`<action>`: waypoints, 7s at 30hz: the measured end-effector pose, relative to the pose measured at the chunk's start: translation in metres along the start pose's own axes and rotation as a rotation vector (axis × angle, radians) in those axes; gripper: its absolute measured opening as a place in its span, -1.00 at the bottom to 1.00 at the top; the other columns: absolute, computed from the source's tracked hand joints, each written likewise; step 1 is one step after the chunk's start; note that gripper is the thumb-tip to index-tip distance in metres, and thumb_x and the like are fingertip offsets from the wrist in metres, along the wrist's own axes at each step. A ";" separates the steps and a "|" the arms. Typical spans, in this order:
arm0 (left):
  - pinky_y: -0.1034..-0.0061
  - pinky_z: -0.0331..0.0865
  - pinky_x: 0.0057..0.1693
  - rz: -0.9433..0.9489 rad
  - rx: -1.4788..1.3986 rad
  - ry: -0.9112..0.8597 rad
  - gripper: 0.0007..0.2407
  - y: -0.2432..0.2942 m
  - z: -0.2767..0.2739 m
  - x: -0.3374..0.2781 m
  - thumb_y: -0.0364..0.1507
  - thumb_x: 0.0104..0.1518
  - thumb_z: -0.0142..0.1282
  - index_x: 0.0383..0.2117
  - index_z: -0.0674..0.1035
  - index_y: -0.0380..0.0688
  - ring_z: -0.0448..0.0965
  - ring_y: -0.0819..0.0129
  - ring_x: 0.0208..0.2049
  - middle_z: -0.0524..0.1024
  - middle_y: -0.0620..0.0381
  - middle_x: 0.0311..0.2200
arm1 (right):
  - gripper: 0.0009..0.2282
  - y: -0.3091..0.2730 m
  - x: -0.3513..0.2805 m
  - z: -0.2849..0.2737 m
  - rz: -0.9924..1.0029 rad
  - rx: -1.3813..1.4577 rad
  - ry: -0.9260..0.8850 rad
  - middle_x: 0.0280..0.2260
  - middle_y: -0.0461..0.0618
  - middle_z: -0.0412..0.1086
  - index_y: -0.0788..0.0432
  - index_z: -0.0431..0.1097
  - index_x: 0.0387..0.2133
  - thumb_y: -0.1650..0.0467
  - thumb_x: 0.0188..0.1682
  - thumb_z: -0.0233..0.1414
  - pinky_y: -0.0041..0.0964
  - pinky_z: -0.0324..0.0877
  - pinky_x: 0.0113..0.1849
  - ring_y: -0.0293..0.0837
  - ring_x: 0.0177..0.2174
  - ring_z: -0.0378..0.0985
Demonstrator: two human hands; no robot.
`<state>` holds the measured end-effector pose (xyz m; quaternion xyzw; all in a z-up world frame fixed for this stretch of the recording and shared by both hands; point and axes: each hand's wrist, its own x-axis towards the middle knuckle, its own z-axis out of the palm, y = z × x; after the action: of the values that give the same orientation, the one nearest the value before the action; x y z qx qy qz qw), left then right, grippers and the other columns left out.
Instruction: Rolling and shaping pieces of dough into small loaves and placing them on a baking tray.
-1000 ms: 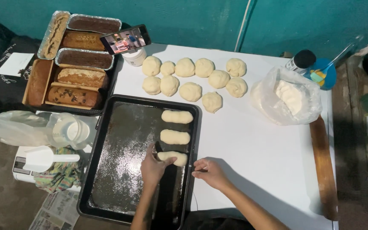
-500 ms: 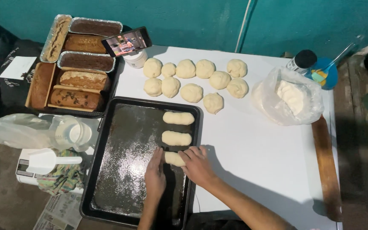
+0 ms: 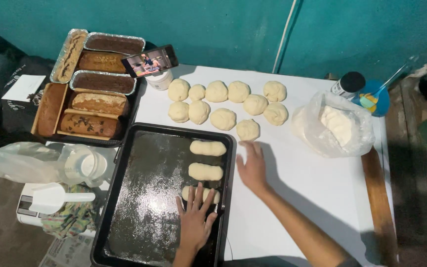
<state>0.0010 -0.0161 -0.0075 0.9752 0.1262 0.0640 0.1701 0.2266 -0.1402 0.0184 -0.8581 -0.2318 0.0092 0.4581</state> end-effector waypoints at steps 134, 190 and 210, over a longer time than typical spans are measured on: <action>0.64 0.41 0.02 -0.494 -1.206 -0.272 -0.67 0.166 0.060 0.003 -0.29 0.23 0.09 0.02 0.62 -0.23 0.62 0.52 -0.13 0.70 0.12 -0.18 | -0.59 0.082 -0.162 -0.173 -0.321 -0.464 -0.325 0.19 0.33 0.28 0.44 0.36 0.06 0.39 -0.02 0.01 0.02 0.08 0.21 0.21 0.23 0.20; 0.11 0.21 0.30 0.194 -0.452 -0.158 -0.62 0.233 0.071 0.012 -0.58 0.13 0.04 0.14 0.48 -0.20 0.29 -0.08 0.30 0.35 -0.11 0.26 | -0.68 0.129 -0.166 -0.196 -0.085 -0.318 -0.148 -0.07 0.23 0.52 0.26 0.53 -0.14 0.45 -0.19 0.08 0.04 0.43 -0.06 0.23 -0.11 0.57; -0.20 -0.10 0.30 0.412 -0.084 0.152 -0.45 0.226 0.030 -0.009 -0.36 0.03 0.17 0.25 0.35 0.11 0.15 -0.03 0.32 0.20 -0.04 0.32 | -0.43 0.115 -0.232 -0.289 0.234 -0.452 -0.048 -0.05 0.20 0.32 0.18 0.26 0.15 0.28 -0.16 0.23 0.04 0.34 -0.05 0.19 -0.06 0.40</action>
<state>0.0484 -0.2335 0.0419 0.9648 -0.0662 0.1758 0.1842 0.1302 -0.5147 0.0495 -0.9592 -0.1382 0.0305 0.2448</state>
